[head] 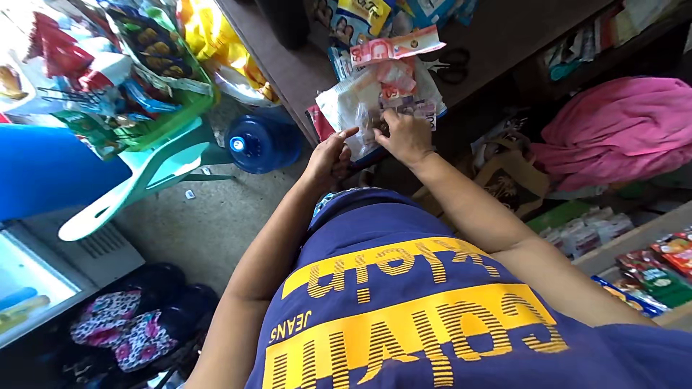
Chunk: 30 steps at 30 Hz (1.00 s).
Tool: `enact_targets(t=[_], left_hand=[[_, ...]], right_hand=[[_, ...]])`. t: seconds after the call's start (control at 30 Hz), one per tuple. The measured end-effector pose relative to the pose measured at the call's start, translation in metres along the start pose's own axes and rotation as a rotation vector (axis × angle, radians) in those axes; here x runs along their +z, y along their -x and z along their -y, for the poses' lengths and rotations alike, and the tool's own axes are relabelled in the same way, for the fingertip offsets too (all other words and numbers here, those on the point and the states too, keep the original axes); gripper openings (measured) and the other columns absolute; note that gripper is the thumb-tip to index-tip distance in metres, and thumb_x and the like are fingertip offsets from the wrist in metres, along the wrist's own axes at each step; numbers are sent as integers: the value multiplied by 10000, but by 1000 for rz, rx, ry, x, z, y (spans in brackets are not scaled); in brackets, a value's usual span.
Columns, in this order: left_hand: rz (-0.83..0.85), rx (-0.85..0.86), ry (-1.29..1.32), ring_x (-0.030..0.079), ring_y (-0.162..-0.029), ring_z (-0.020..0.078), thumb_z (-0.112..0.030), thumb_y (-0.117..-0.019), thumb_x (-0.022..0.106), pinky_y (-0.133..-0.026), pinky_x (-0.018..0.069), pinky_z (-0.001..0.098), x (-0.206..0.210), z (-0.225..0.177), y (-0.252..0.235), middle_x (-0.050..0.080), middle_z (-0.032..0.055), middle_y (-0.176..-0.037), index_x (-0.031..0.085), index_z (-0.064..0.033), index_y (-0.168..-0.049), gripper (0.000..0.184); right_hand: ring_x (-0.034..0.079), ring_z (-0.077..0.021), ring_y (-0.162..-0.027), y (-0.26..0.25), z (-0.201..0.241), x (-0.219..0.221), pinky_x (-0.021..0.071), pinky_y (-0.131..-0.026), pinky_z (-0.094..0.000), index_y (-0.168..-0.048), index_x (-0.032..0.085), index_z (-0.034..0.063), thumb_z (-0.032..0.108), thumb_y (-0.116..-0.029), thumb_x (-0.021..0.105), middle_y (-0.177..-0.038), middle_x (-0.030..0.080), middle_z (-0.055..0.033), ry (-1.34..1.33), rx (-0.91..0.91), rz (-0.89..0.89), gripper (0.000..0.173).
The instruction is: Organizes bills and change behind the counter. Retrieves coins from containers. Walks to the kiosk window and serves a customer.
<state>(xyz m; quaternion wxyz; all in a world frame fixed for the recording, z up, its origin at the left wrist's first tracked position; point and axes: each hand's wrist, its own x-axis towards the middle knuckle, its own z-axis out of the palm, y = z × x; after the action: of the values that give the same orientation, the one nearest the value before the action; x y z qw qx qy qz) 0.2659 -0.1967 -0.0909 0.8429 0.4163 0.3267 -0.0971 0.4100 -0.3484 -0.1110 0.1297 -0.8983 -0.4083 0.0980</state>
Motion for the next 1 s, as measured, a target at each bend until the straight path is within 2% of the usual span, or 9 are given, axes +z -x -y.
enact_targets(t=[0.17, 0.33, 0.43, 0.53, 0.63, 0.73, 0.83, 0.93, 1.0], left_hand=[[25, -4, 21, 311, -427, 4, -239, -1121, 192, -399, 283, 144, 1, 2, 1, 410, -90, -609, 530, -72, -1411, 475], [21, -34, 96, 420, -479, 34, -301, -1127, 175, -458, 378, 167, 9, 0, -1, 510, -59, -662, 567, -78, -1371, 513], [50, -25, 188, 624, -640, 81, -389, -1120, 95, -613, 543, 207, 9, -2, -2, 668, 13, -806, 557, -51, -1393, 634], [56, -5, 347, 735, -978, 198, -485, -1092, 9, -878, 598, 336, 14, -6, 0, 743, 109, -1078, 541, -23, -1399, 768], [88, 31, 467, 677, -1185, 267, -569, -1065, -12, -1020, 543, 391, 14, -4, -4, 675, 174, -1296, 502, 7, -1427, 853], [103, 34, 521, 659, -1193, 261, -593, -1053, -14, -1041, 523, 408, 16, -1, -6, 664, 164, -1294, 537, -4, -1405, 880], [185, 52, 599, 646, -1202, 267, -615, -1041, -18, -1036, 521, 408, 16, 2, -7, 638, 174, -1337, 546, -8, -1409, 907], [240, 81, 650, 596, -1311, 318, -647, -1026, -30, -1089, 494, 430, 11, 5, -6, 589, 214, -1424, 501, 13, -1448, 946], [252, 92, 653, 553, -1354, 343, -678, -1005, -54, -1114, 468, 447, 8, 5, -4, 544, 233, -1468, 458, 13, -1482, 984]], right_hand=[[684, -344, -593, -5, -10, 9, 483, -490, -492, -849, 696, 23, 220, -973, 572, -659, 662, -150, 39, -130, -195, 263], [701, -386, -649, -7, -16, -2, 516, -548, -544, -993, 737, 38, 232, -1052, 490, -713, 693, -172, 45, -115, -92, 320], [687, -387, -617, -2, -20, -6, 503, -526, -535, -1000, 733, 29, 224, -1059, 487, -692, 679, -175, 71, -118, -122, 320], [704, -394, -649, 2, -20, -17, 518, -552, -555, -1050, 754, 32, 222, -1056, 494, -740, 711, -183, 2, -75, -134, 322], [715, -313, -709, 8, -7, -38, 547, -641, -516, -1062, 770, 37, 216, -1044, 516, -813, 740, -156, -299, -23, -119, 311], [692, -108, -730, 16, 16, -58, 583, -728, -322, -1132, 748, 19, 192, -1046, 550, -879, 752, -82, -708, -21, 22, 277], [543, -33, -568, 18, 25, -67, 491, -575, -230, -1343, 634, 10, 249, -1055, 572, -759, 677, -8, -894, 25, 149, 379], [448, 6, -508, 13, 14, -73, 395, -478, -158, -1326, 599, 24, 154, -1102, 378, -725, 601, 55, -1393, 269, 230, 340], [622, -25, -699, 11, 1, -78, 517, -606, -171, -1275, 590, 93, 286, -1127, 156, -951, 707, 18, -1801, 472, 317, 497]])
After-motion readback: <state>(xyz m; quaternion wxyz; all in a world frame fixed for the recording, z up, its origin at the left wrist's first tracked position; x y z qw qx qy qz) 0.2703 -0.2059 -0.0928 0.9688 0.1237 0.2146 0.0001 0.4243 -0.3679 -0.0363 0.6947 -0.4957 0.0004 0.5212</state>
